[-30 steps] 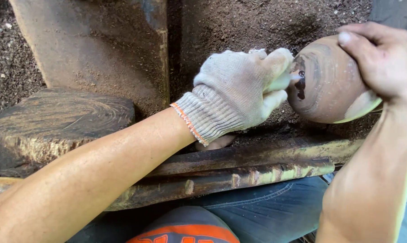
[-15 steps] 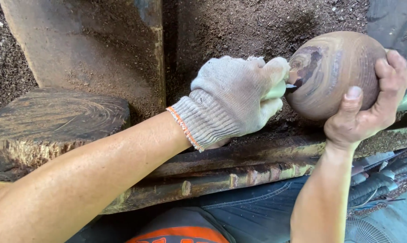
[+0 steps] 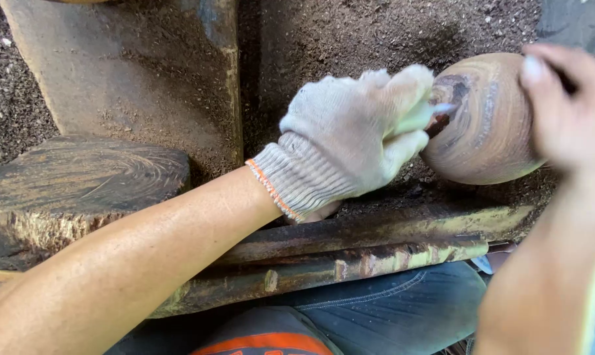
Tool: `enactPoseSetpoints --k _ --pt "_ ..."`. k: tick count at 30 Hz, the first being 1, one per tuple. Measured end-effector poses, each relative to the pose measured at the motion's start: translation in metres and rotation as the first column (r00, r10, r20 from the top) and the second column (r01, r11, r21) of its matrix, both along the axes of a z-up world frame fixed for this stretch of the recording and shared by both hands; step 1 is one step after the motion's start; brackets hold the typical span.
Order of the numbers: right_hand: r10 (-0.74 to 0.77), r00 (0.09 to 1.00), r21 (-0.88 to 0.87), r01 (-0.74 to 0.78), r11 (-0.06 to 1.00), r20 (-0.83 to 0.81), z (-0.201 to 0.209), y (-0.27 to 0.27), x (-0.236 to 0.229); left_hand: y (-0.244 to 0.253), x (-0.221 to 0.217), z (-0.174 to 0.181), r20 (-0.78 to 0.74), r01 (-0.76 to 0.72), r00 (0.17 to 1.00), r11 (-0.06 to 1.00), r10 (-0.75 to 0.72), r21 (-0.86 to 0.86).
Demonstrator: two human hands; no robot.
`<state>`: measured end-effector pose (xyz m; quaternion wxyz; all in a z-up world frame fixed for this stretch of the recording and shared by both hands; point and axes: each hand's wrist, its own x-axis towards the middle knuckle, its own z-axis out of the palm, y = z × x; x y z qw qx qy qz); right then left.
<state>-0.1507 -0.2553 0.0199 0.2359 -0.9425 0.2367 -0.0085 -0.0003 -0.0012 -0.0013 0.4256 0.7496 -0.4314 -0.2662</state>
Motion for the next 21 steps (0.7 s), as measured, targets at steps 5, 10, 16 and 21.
enactPoseSetpoints --k 5,10,16,21 --pt "-0.186 0.861 0.051 0.237 0.970 -0.473 -0.005 -0.010 0.048 -0.002 -0.001 -0.004 -0.005 -0.047 0.999 0.998 0.047 -0.034" --pt "-0.259 0.871 0.123 0.337 0.934 -0.418 0.008 0.001 0.036 0.008 0.005 0.009 -0.031 0.046 0.999 0.999 -0.045 0.030" --pt "-0.001 1.000 0.076 0.002 0.997 -0.013 0.017 0.025 0.002 0.005 0.010 0.014 -0.094 0.063 0.994 0.997 -0.059 0.038" --pt "0.000 0.975 0.014 -0.004 1.000 0.222 0.000 0.039 -0.027 0.005 -0.002 0.007 -0.114 0.117 0.987 0.993 -0.116 -0.002"
